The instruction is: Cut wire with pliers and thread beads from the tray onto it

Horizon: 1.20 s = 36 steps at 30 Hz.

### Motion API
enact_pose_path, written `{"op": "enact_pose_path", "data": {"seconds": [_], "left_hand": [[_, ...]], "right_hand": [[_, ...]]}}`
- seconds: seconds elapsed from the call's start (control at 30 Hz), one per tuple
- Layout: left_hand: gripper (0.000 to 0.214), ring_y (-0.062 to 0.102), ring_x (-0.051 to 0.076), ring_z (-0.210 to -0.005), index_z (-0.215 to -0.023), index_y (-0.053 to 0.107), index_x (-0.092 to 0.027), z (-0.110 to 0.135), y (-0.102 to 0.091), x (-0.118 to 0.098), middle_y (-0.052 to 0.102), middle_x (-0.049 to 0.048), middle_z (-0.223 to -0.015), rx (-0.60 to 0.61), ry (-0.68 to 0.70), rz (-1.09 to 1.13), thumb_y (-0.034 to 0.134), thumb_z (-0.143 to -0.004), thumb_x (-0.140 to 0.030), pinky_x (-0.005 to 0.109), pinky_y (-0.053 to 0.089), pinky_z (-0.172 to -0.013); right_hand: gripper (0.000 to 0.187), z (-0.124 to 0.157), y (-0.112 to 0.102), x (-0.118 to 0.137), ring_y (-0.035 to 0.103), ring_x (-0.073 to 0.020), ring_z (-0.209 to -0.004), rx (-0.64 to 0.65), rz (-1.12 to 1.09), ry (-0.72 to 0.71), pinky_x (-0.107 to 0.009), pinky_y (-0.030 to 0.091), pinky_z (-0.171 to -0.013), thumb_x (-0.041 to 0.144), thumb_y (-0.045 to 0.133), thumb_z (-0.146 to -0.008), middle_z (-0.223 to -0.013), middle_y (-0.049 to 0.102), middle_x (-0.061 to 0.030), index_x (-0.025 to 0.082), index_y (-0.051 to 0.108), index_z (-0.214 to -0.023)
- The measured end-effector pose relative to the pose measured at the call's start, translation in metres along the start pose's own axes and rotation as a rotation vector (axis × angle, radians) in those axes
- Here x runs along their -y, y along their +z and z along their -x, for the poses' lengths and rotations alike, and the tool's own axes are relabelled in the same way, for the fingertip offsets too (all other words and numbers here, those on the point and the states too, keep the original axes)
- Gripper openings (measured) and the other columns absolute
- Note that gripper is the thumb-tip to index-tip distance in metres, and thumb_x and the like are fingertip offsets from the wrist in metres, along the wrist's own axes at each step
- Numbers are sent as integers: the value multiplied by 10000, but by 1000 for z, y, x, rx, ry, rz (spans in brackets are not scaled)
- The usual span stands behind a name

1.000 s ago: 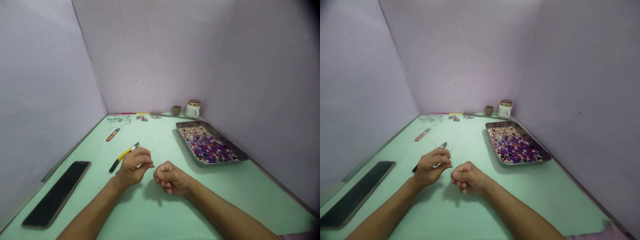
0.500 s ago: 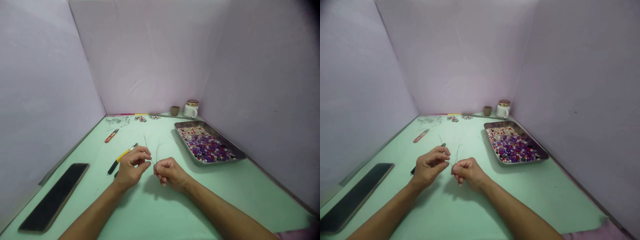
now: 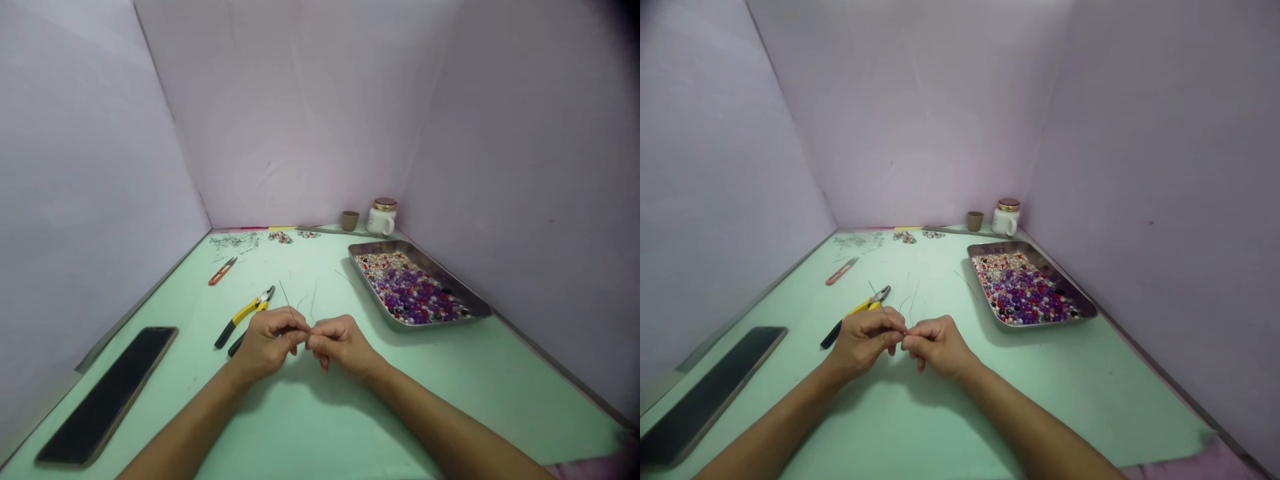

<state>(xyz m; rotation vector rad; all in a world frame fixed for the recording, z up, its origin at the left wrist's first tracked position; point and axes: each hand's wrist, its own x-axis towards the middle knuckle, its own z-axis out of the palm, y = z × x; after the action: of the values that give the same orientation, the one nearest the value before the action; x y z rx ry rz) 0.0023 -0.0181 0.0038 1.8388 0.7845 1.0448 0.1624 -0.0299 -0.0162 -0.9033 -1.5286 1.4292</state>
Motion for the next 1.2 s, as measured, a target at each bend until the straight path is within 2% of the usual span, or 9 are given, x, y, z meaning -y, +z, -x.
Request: {"op": "enact_pose_path", "data": {"seconds": [0.13, 0.23, 0.37, 0.47, 0.57, 0.63, 0.77, 1.03, 1.2], "left_hand": [[130, 414, 66, -422, -644, 578, -135, -1, 3, -4, 500, -17, -545, -12, -192, -157, 501, -717, -209, 206, 351, -426], [110, 376, 73, -457, -609, 542, -149, -3, 6, -5, 447, -40, -492, -45, -254, -315, 496, -693, -203, 201, 307, -448], [94, 368, 78, -451, -590, 524, -153, -5, 9, -1, 458, -43, -480, -56, -380, -305, 479, -661, -196, 202, 283, -440], [89, 370, 75, -443, -568, 522, -144, -7, 8, 0, 443, -47, -455, -78, -424, -206, 487, -636, -189, 202, 283, -441], [88, 315, 55, -381, -571, 526, -141, -9, 6, -3, 396, -67, -403, -101, -477, -123, 492, -634, -193, 196, 251, -407], [84, 275, 44, -346, -566, 519, -142, -10, 4, -4, 376, -76, -376, -118, -515, -83, 490, -630, -187, 194, 221, -381], [71, 265, 39, -334, -570, 518, -142, -10, 3, -4, 386, -74, -376, -135, -554, -38, 501, -619, -190, 190, 197, -362], [105, 356, 64, -427, -560, 538, -134, -8, 5, 2, 452, -45, -453, -126, -485, -139, 507, -620, -215, 197, 276, -432], [127, 373, 77, -470, -553, 532, -130, -7, 7, 11, 451, -37, -480, -102, -452, -179, 501, -623, -230, 207, 279, -462]], "right_hand": [[295, 1, 0, 1, 429, -75, -396, -114, 291, -165, -203, 341, -416, 305, 534, -727, -443, 466, 24, 160, 555, -471], [306, 0, -1, -3, 410, -84, -439, -172, 551, -297, -216, 309, -467, 260, 507, -750, -436, 455, 18, 170, 546, -461], [277, -2, -1, -9, 395, -92, -469, -203, 720, -368, -226, 279, -492, 248, 494, -755, -464, 472, 9, 175, 560, -496], [289, -4, 2, -9, 402, -90, -457, -182, 587, -214, -223, 296, -489, 257, 492, -746, -448, 475, 13, 167, 537, -475], [268, -5, 4, -6, 441, -86, -430, -91, 226, 57, -211, 340, -467, 313, 498, -734, -441, 496, 19, 154, 548, -524], [255, -6, 4, -5, 475, -84, -437, -35, 6, 150, -214, 379, -471, 368, 534, -701, -505, 540, 14, 139, 575, -597], [290, -6, 4, -4, 488, -75, -434, -42, -176, 198, -226, 423, -458, 403, 604, -628, -613, 581, -2, 122, 606, -698], [221, -5, 6, -4, 483, -87, -391, -147, -33, 122, -216, 400, -425, 331, 598, -649, -446, 540, 12, 130, 584, -556], [205, -10, 8, -12, 481, -83, -407, -250, -45, 127, -215, 414, -437, 318, 588, -656, -463, 539, 12, 131, 569, -574]]}}
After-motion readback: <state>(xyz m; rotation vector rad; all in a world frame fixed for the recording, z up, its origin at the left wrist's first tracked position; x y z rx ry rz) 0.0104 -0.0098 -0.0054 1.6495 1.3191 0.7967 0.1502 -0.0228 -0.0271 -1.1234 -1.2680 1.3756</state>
